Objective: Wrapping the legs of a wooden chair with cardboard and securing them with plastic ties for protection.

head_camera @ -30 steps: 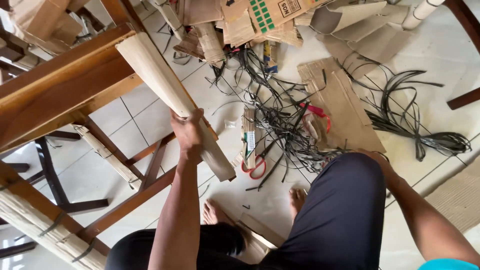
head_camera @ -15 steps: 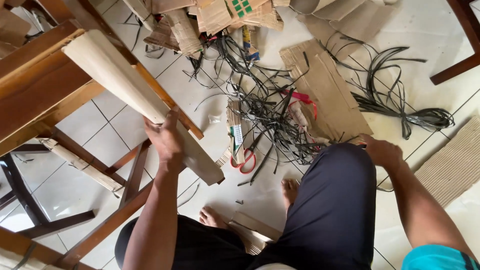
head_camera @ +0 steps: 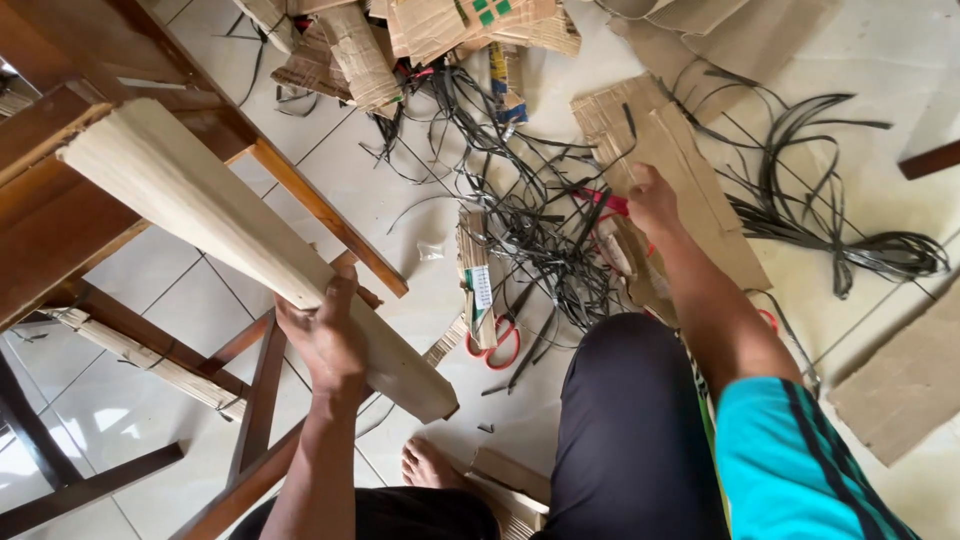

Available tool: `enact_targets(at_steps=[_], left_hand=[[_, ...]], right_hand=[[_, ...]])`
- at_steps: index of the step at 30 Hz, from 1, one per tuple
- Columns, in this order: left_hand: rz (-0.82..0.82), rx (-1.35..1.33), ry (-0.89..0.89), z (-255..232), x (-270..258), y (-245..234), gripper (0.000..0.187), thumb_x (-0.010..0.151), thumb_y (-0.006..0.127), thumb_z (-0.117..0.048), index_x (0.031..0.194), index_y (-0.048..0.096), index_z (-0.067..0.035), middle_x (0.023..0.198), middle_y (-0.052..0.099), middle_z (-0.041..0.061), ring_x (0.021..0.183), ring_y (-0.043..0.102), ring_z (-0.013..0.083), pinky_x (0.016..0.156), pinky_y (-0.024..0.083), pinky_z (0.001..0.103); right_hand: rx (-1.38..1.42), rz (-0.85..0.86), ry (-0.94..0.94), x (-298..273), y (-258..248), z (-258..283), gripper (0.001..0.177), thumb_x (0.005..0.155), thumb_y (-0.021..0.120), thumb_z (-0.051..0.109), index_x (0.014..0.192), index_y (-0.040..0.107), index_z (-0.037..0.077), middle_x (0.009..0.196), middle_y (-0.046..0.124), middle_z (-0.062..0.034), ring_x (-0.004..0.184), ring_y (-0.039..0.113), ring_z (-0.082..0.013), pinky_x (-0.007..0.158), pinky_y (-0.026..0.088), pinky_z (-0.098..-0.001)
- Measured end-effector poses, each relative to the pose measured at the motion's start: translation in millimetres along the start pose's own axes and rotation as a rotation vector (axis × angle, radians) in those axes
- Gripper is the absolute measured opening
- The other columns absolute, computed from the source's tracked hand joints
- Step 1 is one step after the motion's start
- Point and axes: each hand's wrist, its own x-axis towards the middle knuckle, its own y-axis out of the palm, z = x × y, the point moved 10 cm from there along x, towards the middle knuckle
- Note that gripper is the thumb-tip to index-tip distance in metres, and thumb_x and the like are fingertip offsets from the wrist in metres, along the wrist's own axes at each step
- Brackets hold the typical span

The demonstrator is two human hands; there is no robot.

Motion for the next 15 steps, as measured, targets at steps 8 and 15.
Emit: enact_targets(at_steps=[8,15], left_hand=[[-0.045,-0.085,-0.077,35.9,-2.7,-11.6,0.037,0.084,0.067,-0.017,0.114,0.051,-0.002,0.072,0.062,0.009,0.049,0.063,0.0188,0.064,0.058,0.041],[-0.046,-0.132,-0.107,54.7,-1.4,-13.4,0.037,0.085,0.070,-0.016,0.114,0.051,-0.002,0.074,0.063,0.010,0.052,0.064,0.0190,0.065,0.058,0.041]], right_hand=[[-1.401,0.078,-0.346,35.9,84.1,6.4,0.070,0.097,0.054,0.022,0.163,0.033,0.027,0.118,0.058,-0.0212,0.107,0.063,-0.0403,0.081,0.056,-0.0480],[-1.317,-0.047,-0.468,26.7,64.5,-5.2,0.016,0.100,0.060,0.022,0.106,0.065,0.009,0.092,0.066,-0.0144,0.092,0.071,-0.0348,0.069,0.063,-0.0457]])
